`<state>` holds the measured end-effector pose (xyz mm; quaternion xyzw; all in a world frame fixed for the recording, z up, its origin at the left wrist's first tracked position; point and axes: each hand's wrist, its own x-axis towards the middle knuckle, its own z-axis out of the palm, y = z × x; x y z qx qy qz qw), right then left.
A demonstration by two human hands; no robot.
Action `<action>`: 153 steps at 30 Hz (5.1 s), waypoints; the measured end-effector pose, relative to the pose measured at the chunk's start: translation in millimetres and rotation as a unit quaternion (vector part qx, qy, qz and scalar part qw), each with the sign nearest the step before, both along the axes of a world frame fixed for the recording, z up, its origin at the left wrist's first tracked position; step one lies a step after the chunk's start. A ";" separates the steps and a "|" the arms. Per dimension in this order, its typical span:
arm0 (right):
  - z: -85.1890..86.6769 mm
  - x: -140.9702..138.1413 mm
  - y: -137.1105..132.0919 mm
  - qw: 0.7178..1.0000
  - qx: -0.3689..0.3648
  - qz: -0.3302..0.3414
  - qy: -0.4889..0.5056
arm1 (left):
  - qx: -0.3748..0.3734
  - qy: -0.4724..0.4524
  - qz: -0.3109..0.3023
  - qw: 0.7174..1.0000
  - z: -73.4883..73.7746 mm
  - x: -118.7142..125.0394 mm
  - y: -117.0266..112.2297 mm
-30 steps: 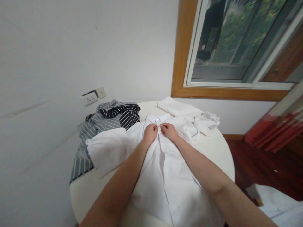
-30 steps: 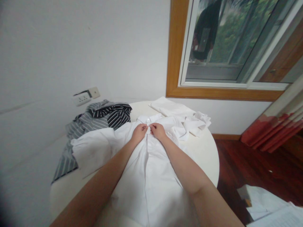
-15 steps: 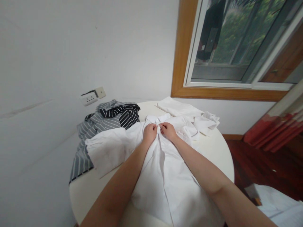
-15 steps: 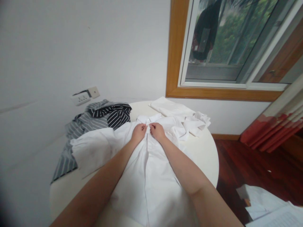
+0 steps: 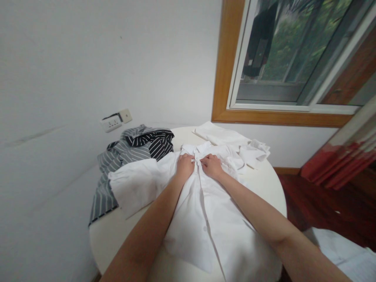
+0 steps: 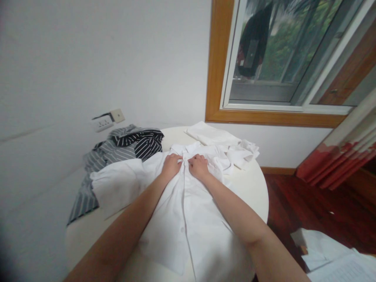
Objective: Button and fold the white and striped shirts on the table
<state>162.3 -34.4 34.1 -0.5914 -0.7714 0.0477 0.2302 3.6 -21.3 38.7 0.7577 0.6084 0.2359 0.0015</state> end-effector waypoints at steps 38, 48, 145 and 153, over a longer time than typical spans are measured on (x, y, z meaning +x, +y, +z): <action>-3.1 5.0 42.7 0.998 0.018 0.066 -0.011 | -0.042 0.119 -0.036 0.991 5.1 -20.6 26.0; 28.1 -8.9 10.1 0.994 -0.058 0.019 0.091 | -0.088 -0.013 0.006 0.996 16.7 6.4 -8.6; -10.7 0.4 5.6 0.922 -0.136 0.119 0.343 | -0.080 -0.096 -0.014 0.992 -8.8 -3.7 -4.6; -11.6 -5.5 6.1 0.913 -0.129 0.093 0.376 | -0.096 -0.081 -0.016 0.992 -9.9 -4.2 -2.9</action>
